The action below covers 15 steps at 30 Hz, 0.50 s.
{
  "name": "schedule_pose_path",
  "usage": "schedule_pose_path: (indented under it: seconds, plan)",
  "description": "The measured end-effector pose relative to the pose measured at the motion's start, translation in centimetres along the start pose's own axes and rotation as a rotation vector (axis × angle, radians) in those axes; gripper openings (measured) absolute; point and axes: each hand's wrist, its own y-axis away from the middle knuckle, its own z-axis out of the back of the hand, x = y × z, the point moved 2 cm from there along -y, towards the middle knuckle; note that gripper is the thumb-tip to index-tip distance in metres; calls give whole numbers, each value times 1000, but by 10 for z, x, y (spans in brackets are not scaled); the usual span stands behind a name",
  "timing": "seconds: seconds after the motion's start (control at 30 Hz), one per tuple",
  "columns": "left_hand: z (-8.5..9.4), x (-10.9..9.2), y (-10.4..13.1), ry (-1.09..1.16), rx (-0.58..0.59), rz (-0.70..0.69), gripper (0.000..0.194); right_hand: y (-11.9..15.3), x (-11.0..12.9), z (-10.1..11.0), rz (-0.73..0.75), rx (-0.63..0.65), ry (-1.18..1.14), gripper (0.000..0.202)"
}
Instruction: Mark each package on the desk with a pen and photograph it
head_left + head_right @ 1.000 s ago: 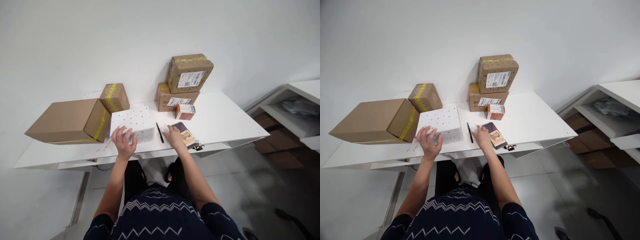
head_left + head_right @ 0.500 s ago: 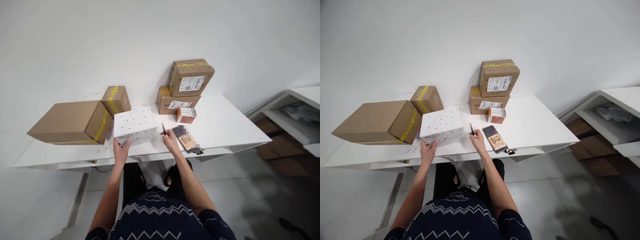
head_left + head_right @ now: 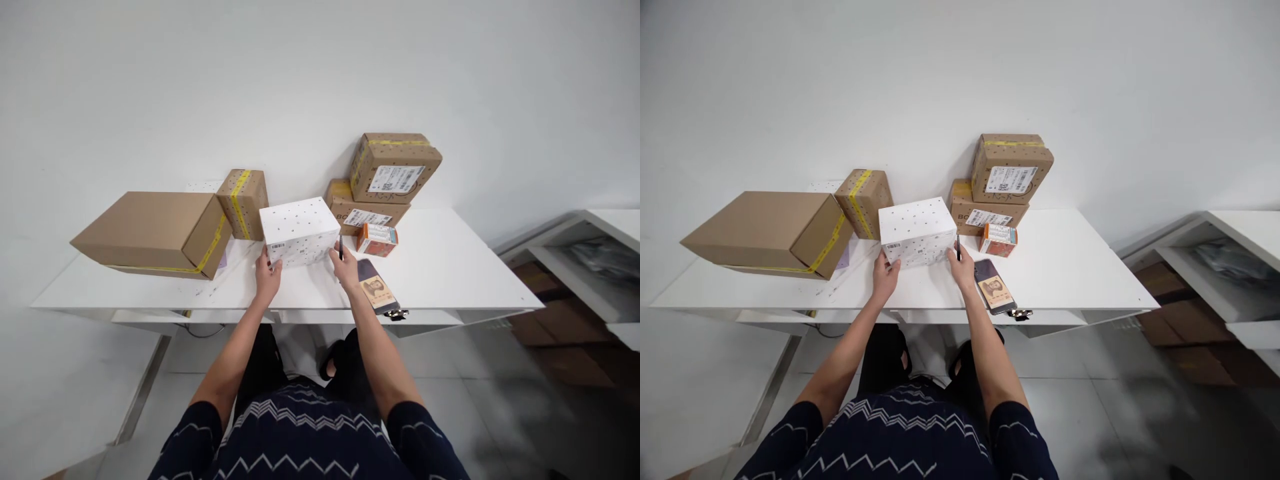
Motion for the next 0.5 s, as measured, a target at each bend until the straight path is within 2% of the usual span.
schedule_pose_path:
  seconds: [0.1, 0.2, 0.27, 0.4, 0.5]
  plan:
    - [-15, -2, -26, -58, -43, 24, 61, -17, 12, -4, 13, -126, 98, 50]
    - [-26, -4, -52, -131, -64, 65, 57, -19, 19, -11, 21, -242, 55, 49]
    - [-31, -5, -66, -121, -45, 83, 58, -18, 21, -20, 40, -176, -27, 46]
    - [-35, -2, -82, -20, 35, 128, 76, -28, 26, -44, 101, 89, -93, 45]
    - [-29, 2, -81, 11, 115, 159, 84, -46, 32, -55, 88, 119, -31, 55]
